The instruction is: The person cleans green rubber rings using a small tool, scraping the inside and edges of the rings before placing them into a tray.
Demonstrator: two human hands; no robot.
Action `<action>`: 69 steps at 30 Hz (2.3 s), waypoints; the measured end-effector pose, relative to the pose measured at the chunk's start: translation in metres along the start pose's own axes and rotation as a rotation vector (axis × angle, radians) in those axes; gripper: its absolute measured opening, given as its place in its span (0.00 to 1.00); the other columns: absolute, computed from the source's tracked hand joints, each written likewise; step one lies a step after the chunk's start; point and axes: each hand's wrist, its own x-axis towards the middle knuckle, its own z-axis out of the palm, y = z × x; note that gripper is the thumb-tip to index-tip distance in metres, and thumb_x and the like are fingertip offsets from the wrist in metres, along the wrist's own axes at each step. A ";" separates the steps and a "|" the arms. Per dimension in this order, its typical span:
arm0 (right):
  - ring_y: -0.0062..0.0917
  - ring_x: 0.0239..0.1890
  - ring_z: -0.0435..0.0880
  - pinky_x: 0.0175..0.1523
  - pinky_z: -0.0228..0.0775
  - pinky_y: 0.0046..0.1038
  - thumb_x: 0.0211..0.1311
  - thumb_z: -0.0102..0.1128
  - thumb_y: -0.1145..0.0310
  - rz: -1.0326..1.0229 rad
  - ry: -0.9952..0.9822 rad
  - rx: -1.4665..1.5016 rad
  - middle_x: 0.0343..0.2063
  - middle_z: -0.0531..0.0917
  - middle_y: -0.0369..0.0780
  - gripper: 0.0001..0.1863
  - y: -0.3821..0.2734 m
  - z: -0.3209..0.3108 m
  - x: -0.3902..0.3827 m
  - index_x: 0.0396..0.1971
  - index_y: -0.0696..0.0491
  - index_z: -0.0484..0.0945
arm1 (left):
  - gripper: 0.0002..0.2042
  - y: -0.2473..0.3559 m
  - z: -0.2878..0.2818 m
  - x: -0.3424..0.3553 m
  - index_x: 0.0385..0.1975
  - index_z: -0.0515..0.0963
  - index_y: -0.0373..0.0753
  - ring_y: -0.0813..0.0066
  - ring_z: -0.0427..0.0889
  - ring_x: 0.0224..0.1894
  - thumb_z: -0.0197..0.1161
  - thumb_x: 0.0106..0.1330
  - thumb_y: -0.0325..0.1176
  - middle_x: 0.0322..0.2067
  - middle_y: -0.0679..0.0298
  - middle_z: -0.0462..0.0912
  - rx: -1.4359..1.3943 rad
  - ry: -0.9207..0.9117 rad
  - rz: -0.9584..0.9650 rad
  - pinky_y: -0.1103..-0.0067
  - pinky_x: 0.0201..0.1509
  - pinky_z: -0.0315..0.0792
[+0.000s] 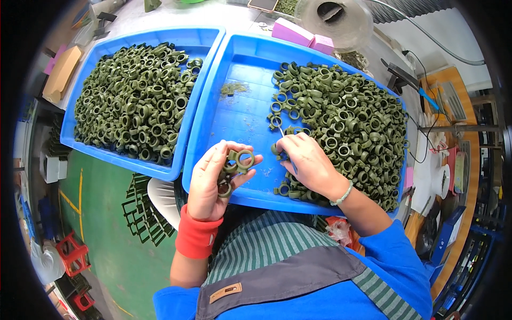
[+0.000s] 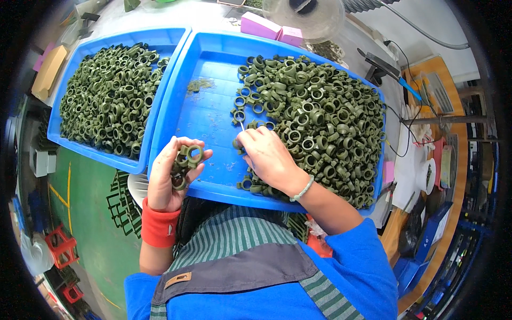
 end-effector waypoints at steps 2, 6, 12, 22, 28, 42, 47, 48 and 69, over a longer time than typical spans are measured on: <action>0.38 0.44 0.77 0.52 0.69 0.37 0.47 0.71 0.77 0.018 -0.013 0.006 0.38 0.79 0.40 0.20 -0.002 0.003 0.002 0.41 0.53 0.74 | 0.07 0.003 -0.003 0.000 0.46 0.77 0.36 0.75 0.85 0.41 0.57 0.75 0.31 0.41 0.61 0.84 -0.085 0.009 -0.054 0.87 0.33 0.77; 0.38 0.45 0.76 0.53 0.68 0.37 0.49 0.70 0.76 0.051 -0.011 -0.035 0.39 0.79 0.40 0.19 -0.007 0.003 0.003 0.42 0.53 0.74 | 0.04 0.026 -0.019 0.009 0.41 0.76 0.38 0.82 0.78 0.34 0.61 0.71 0.27 0.37 0.63 0.82 0.540 -0.043 0.506 0.87 0.32 0.68; 0.38 0.46 0.77 0.53 0.68 0.37 0.52 0.66 0.76 -0.051 0.075 0.058 0.38 0.80 0.40 0.16 -0.004 0.012 0.006 0.41 0.53 0.74 | 0.22 0.096 -0.064 0.029 0.60 0.73 0.36 0.57 0.73 0.61 0.66 0.69 0.33 0.56 0.52 0.76 1.636 0.589 1.351 0.65 0.68 0.63; 0.40 0.46 0.78 0.53 0.70 0.42 0.50 0.59 0.83 0.124 0.082 0.317 0.34 0.79 0.42 0.14 -0.019 0.001 0.011 0.38 0.55 0.74 | 0.23 -0.016 -0.013 0.013 0.61 0.71 0.33 0.66 0.85 0.47 0.64 0.66 0.23 0.46 0.52 0.81 1.305 -0.102 0.523 0.77 0.47 0.81; 0.40 0.43 0.77 0.51 0.69 0.39 0.50 0.63 0.77 -0.190 -0.099 0.341 0.37 0.78 0.42 0.17 -0.018 0.004 0.004 0.42 0.54 0.73 | 0.13 -0.011 -0.015 0.012 0.50 0.72 0.36 0.77 0.80 0.36 0.58 0.68 0.19 0.34 0.63 0.79 1.149 0.031 0.581 0.80 0.39 0.77; 0.33 0.42 0.84 0.48 0.79 0.31 0.52 0.69 0.81 -0.142 0.068 0.561 0.44 0.76 0.42 0.21 -0.031 -0.003 0.007 0.45 0.55 0.70 | 0.14 -0.013 -0.004 0.009 0.49 0.74 0.32 0.72 0.86 0.38 0.65 0.66 0.24 0.36 0.56 0.84 0.931 -0.170 0.219 0.77 0.41 0.81; 0.28 0.44 0.87 0.50 0.79 0.27 0.62 0.64 0.79 -0.033 0.165 0.713 0.46 0.83 0.43 0.20 -0.031 -0.019 0.010 0.55 0.59 0.75 | 0.12 -0.008 -0.014 0.011 0.48 0.76 0.33 0.79 0.83 0.37 0.67 0.66 0.25 0.35 0.64 0.82 0.609 -0.206 0.182 0.81 0.37 0.80; 0.26 0.47 0.87 0.51 0.78 0.26 0.67 0.59 0.80 -0.008 0.197 0.787 0.44 0.84 0.43 0.16 -0.028 -0.020 0.011 0.55 0.60 0.76 | 0.12 -0.007 -0.014 0.010 0.48 0.76 0.33 0.81 0.82 0.36 0.67 0.67 0.25 0.34 0.66 0.81 0.550 -0.207 0.154 0.83 0.36 0.79; 0.25 0.28 0.74 0.36 0.67 0.27 0.74 0.53 0.71 -0.247 0.128 0.729 0.26 0.78 0.37 0.10 -0.023 -0.046 0.009 0.33 0.58 0.81 | 0.08 -0.006 -0.009 0.005 0.44 0.84 0.33 0.83 0.81 0.33 0.62 0.71 0.27 0.34 0.67 0.81 0.713 -0.209 0.147 0.85 0.33 0.78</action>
